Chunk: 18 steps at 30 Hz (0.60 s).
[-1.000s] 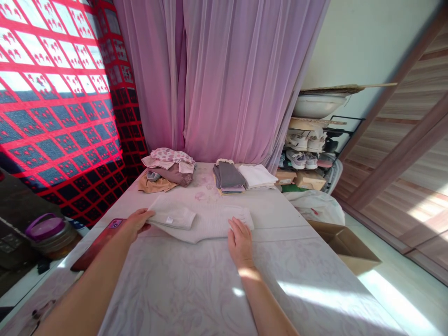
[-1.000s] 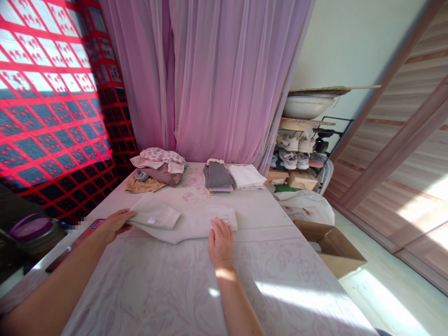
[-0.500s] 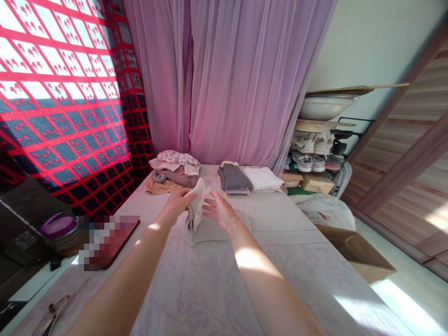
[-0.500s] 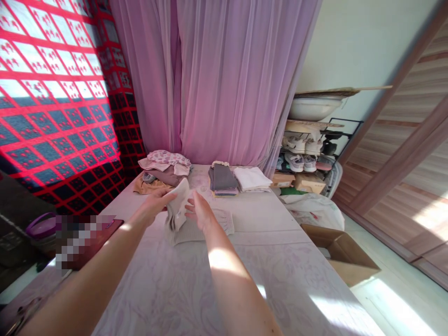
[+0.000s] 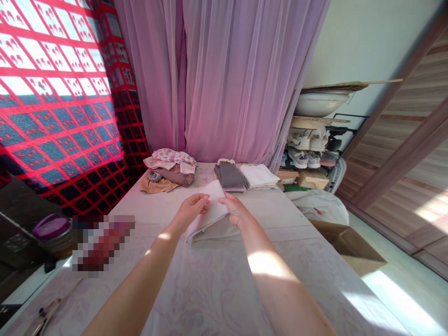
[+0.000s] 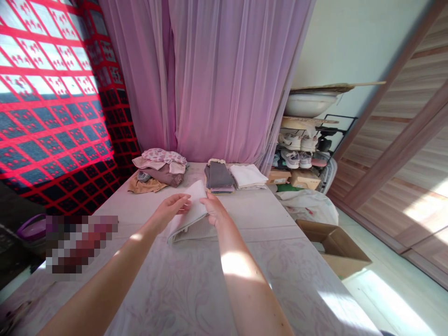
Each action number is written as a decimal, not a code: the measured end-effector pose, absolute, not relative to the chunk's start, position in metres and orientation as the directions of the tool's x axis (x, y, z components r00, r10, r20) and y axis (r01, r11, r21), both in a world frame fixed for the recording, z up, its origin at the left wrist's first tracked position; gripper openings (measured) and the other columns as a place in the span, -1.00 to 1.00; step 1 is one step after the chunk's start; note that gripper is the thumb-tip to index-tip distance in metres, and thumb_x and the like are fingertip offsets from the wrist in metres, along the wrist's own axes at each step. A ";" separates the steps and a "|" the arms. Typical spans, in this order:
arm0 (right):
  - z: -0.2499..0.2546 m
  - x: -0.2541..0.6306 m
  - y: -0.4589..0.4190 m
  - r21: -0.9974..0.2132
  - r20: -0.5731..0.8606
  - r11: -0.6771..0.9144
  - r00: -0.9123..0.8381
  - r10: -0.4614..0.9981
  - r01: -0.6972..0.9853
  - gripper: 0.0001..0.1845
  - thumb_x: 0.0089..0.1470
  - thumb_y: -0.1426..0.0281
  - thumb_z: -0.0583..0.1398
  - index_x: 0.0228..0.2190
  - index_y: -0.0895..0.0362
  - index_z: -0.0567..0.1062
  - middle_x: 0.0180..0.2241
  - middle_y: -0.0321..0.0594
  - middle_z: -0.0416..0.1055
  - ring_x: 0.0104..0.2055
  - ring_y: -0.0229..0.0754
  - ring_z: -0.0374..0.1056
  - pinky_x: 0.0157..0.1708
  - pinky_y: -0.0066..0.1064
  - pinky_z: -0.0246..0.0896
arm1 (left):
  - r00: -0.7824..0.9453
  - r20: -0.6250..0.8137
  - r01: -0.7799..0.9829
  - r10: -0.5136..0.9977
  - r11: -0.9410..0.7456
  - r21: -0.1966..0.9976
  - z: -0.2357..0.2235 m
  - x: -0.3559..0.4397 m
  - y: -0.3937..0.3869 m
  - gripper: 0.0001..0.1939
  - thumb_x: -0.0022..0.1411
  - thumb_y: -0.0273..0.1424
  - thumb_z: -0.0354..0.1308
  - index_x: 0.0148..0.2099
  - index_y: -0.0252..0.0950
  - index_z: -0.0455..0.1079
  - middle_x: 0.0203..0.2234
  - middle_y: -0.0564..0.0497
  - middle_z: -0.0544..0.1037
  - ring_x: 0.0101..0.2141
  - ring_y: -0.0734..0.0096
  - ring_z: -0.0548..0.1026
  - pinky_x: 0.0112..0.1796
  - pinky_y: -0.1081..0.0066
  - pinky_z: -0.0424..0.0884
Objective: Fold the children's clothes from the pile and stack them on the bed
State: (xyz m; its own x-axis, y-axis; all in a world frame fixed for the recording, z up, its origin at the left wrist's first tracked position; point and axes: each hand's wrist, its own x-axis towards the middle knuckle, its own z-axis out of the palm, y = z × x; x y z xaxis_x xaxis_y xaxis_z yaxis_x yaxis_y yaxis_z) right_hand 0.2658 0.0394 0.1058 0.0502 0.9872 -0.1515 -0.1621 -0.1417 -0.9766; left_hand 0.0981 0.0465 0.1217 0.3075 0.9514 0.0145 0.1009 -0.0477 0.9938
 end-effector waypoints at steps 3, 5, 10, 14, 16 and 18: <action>0.084 0.291 0.034 -0.988 -0.153 -0.156 0.205 0.967 -0.001 -0.60 -0.09 0.37 0.13 -0.15 0.13 0.50 -0.51 -0.29 0.51 -0.52 -0.20 0.39 -0.50 -0.44 0.26 | 0.205 0.108 0.327 0.973 -0.172 0.929 0.095 0.083 0.056 -0.53 0.21 -0.11 0.07 0.04 -0.29 0.46 -0.03 -0.13 0.56 0.00 0.20 0.48 0.06 0.23 0.35; 0.068 0.310 0.027 -0.982 -0.156 -0.179 0.285 0.946 0.058 -0.57 -0.12 0.40 0.11 -0.15 0.17 0.51 -0.54 -0.27 0.51 -0.54 -0.19 0.38 -0.53 -0.45 0.22 | 0.273 0.147 0.519 0.951 -0.274 0.810 0.073 0.080 0.058 -0.54 0.28 -0.20 0.00 0.13 -0.27 0.41 0.15 -0.13 0.44 0.17 0.17 0.34 0.19 0.18 0.20; 0.039 0.339 0.017 -0.950 -0.112 -0.231 0.461 0.880 0.211 -0.41 -0.16 0.47 0.12 0.00 0.21 0.46 -0.49 -0.26 0.53 -0.52 -0.18 0.38 -0.48 -0.42 0.24 | 0.477 0.080 0.783 0.875 -0.464 0.415 0.034 0.097 0.043 -0.45 0.35 -0.19 -0.08 0.32 -0.23 0.17 0.36 -0.12 0.08 0.34 0.07 -0.01 0.27 0.00 -0.02; 0.028 0.345 0.018 -0.917 -0.032 -0.232 0.523 0.852 0.323 -0.35 -0.12 0.48 0.13 0.09 0.18 0.40 -0.33 -0.18 0.56 -0.36 -0.12 0.44 -0.24 -0.29 0.30 | 0.491 0.009 0.834 0.871 -0.473 0.285 0.027 0.106 0.032 -0.40 0.36 -0.10 -0.12 0.36 -0.19 0.09 0.37 -0.12 0.05 0.35 0.06 -0.03 0.26 -0.05 -0.03; 0.026 0.344 0.016 -0.867 0.050 -0.232 0.540 0.840 0.442 -0.37 -0.09 0.50 0.13 0.09 0.14 0.41 -0.22 -0.12 0.55 -0.25 -0.08 0.44 -0.13 -0.25 0.28 | 0.489 -0.004 0.839 0.872 -0.469 0.277 0.029 0.107 0.033 -0.41 0.36 -0.09 -0.13 0.35 -0.18 0.10 0.36 -0.12 0.08 0.34 0.06 0.00 0.25 -0.07 -0.02; 0.028 0.340 0.011 -0.744 0.181 -0.232 0.524 0.832 0.626 -0.41 -0.04 0.50 0.11 0.08 0.12 0.43 -0.07 -0.04 0.49 -0.11 -0.04 0.42 -0.05 -0.23 0.24 | 0.492 -0.001 0.838 0.871 -0.473 0.273 0.033 0.107 0.038 -0.44 0.38 -0.10 -0.17 0.34 -0.16 0.12 0.35 -0.11 0.11 0.33 0.09 0.03 0.25 -0.06 -0.01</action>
